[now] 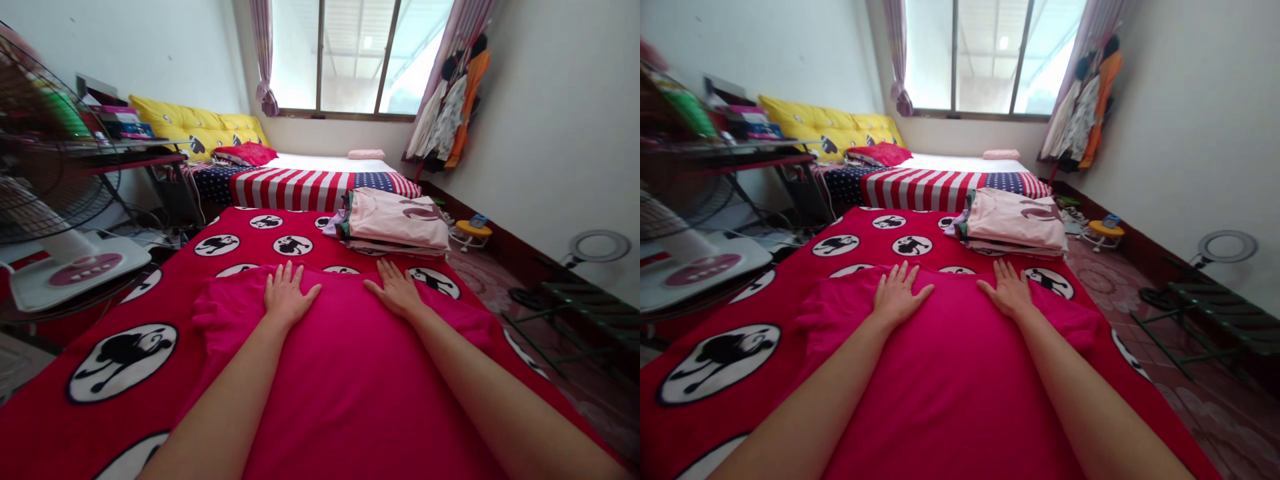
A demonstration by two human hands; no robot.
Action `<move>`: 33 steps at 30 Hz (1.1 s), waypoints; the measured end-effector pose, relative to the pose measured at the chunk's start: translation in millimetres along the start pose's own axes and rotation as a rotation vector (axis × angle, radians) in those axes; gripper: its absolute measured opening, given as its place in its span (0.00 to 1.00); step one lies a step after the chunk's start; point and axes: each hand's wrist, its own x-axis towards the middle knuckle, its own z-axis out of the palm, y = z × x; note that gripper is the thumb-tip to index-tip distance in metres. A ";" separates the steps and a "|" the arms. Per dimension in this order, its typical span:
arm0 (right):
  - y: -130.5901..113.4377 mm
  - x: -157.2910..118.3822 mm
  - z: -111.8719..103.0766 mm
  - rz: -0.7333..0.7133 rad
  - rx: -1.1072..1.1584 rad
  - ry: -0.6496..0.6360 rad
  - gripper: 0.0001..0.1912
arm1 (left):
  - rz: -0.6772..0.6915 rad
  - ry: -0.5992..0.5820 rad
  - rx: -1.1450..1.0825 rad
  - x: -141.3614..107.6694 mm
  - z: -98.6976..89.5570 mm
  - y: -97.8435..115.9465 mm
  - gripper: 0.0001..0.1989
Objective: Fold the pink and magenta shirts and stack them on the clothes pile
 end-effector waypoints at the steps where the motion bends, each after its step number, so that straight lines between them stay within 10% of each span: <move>1: -0.1 0.7 1.7 0.030 0.001 0.012 0.43 | -0.011 0.006 0.006 1.1 0.4 -2.3 0.44; 9: 9.6 4.2 -11.4 0.080 0.145 0.053 0.40 | -0.005 0.034 0.023 3.4 4.9 -9.0 0.44; 20: 129.9 -60.8 -41.1 0.247 0.087 0.132 0.18 | -0.005 0.039 0.012 3.0 4.3 -6.7 0.43; 33: 133.9 -78.4 -25.9 0.479 -0.184 0.153 0.21 | -0.019 0.030 0.022 5.5 5.0 -7.1 0.42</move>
